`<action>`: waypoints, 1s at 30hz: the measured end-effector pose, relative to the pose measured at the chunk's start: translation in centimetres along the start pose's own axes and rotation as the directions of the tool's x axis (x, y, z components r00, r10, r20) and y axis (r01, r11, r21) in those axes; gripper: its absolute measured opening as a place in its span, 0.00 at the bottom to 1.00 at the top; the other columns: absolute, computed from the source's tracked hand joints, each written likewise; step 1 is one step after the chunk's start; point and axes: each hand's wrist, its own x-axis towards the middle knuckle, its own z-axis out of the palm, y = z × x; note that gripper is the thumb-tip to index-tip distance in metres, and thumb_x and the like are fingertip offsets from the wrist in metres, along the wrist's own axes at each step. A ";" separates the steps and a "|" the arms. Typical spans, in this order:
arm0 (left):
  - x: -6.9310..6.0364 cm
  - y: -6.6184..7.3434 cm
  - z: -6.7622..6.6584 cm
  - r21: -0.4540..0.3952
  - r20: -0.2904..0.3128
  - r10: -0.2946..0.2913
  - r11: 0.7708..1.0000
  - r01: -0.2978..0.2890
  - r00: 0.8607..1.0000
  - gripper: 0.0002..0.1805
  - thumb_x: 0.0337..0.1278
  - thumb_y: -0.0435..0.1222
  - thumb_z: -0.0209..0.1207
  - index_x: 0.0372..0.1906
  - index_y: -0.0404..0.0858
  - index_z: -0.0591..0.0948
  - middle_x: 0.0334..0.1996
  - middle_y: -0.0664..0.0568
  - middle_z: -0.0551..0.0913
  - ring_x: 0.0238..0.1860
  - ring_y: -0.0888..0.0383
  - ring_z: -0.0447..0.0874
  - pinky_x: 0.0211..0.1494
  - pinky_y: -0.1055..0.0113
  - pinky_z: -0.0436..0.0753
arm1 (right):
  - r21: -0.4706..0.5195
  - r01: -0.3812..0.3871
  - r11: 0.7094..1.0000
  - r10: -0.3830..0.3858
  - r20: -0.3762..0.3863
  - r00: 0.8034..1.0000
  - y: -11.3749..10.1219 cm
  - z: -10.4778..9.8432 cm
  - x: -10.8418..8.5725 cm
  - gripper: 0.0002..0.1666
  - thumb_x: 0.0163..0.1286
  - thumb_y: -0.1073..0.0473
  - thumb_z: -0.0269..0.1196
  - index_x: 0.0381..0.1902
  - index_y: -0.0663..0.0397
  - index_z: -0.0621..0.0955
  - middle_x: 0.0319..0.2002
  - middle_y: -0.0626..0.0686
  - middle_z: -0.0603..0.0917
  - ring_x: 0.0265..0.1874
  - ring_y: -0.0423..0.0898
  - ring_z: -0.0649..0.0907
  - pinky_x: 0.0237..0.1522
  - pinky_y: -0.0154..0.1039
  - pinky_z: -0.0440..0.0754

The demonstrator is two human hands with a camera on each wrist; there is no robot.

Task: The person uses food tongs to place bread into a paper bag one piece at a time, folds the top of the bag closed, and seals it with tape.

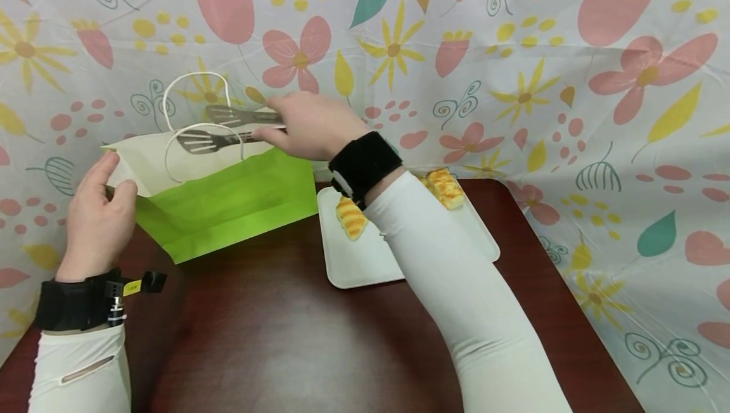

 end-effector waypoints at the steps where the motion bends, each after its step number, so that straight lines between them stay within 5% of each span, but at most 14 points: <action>1: 0.0 0.0 0.0 0.001 0.000 0.001 1.000 -0.001 1.000 0.37 0.74 0.40 0.38 0.86 0.42 0.58 0.86 0.51 0.49 0.86 0.49 0.45 0.86 0.46 0.48 | 0.016 -0.004 1.000 0.004 -0.016 1.000 0.4 -0.1 -0.4 0.45 0.80 0.25 0.46 0.83 0.42 0.66 0.78 0.47 0.72 0.74 0.46 0.74 0.70 0.49 0.75; 19: 0.0 0.0 0.0 0.005 -0.002 0.002 1.000 -0.002 1.000 0.37 0.74 0.39 0.38 0.86 0.42 0.58 0.86 0.51 0.50 0.86 0.49 0.45 0.86 0.46 0.48 | 0.070 -0.108 0.992 0.121 -0.217 0.969 6.1 0.0 -8.1 0.44 0.81 0.29 0.49 0.83 0.46 0.67 0.77 0.54 0.74 0.77 0.53 0.71 0.75 0.56 0.69; 30: -0.2 0.2 0.1 -0.003 -0.007 0.000 1.000 0.000 1.000 0.37 0.74 0.40 0.38 0.86 0.42 0.58 0.86 0.51 0.50 0.86 0.50 0.45 0.85 0.45 0.49 | 0.136 -0.238 0.962 0.268 -0.272 0.924 9.1 1.9 -12.8 0.44 0.80 0.28 0.49 0.83 0.43 0.66 0.75 0.56 0.75 0.67 0.59 0.79 0.63 0.64 0.77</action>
